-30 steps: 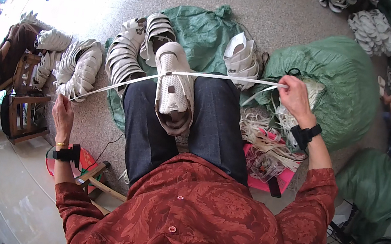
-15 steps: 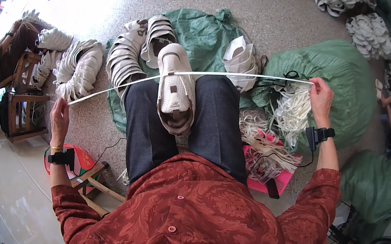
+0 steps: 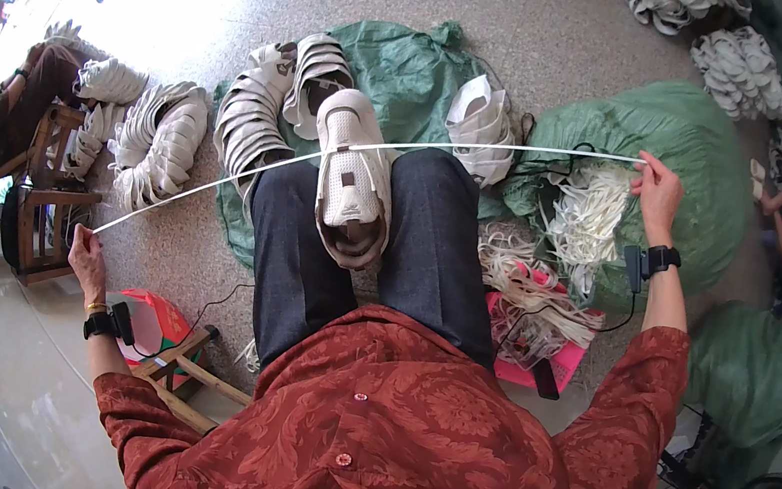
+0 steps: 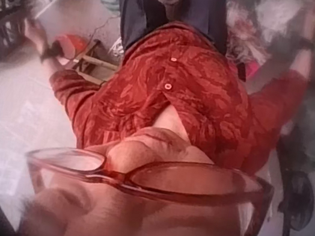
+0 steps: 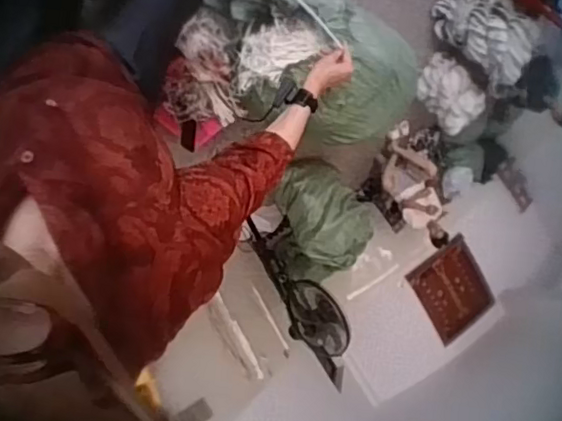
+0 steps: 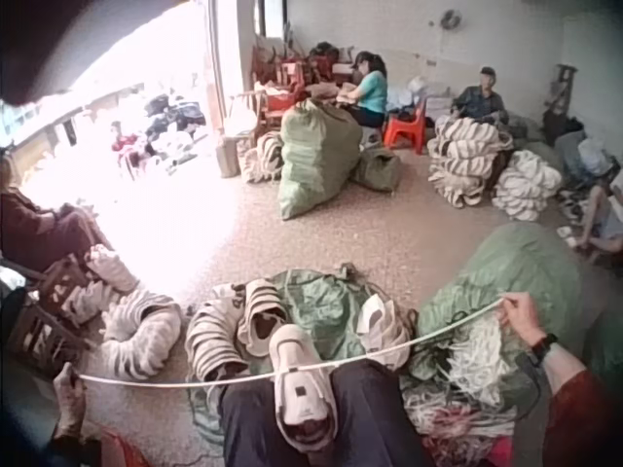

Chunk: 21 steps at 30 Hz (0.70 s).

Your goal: Lace a new shoe in a manufacturing environment.

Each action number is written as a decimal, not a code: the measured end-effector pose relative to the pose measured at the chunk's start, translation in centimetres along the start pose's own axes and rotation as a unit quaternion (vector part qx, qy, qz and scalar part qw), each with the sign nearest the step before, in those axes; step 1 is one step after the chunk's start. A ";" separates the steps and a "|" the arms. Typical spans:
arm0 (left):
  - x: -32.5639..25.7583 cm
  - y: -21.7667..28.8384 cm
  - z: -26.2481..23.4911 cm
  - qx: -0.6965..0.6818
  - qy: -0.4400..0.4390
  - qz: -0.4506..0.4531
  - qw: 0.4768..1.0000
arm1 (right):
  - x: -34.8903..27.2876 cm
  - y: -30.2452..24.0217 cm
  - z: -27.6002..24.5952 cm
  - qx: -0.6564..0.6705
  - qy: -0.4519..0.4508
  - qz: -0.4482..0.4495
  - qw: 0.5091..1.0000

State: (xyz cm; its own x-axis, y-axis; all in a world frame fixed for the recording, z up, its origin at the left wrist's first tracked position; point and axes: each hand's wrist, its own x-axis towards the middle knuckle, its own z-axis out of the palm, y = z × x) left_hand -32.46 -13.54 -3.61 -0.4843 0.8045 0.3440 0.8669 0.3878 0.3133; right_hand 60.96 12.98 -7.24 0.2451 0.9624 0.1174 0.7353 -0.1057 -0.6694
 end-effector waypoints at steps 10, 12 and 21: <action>0.8 -0.7 -0.5 0.010 -0.023 -0.018 1.000 | 2.9 4.3 -6.0 -0.072 0.019 0.027 0.997; 0.8 -0.6 -1.0 0.020 -0.018 -0.022 0.999 | 3.1 4.7 -7.1 -0.061 0.019 0.051 0.997; 1.6 0.2 -0.9 0.027 -0.012 -0.006 1.000 | 2.8 9.9 -10.2 -0.066 0.016 0.077 0.995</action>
State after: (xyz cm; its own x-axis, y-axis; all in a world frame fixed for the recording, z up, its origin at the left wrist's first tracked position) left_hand -33.20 -12.61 -2.22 -0.4921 0.8097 0.3198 0.8666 0.4206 0.2686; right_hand 75.33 12.08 -6.08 0.3808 0.9235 0.0457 0.7631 -0.2860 -0.5795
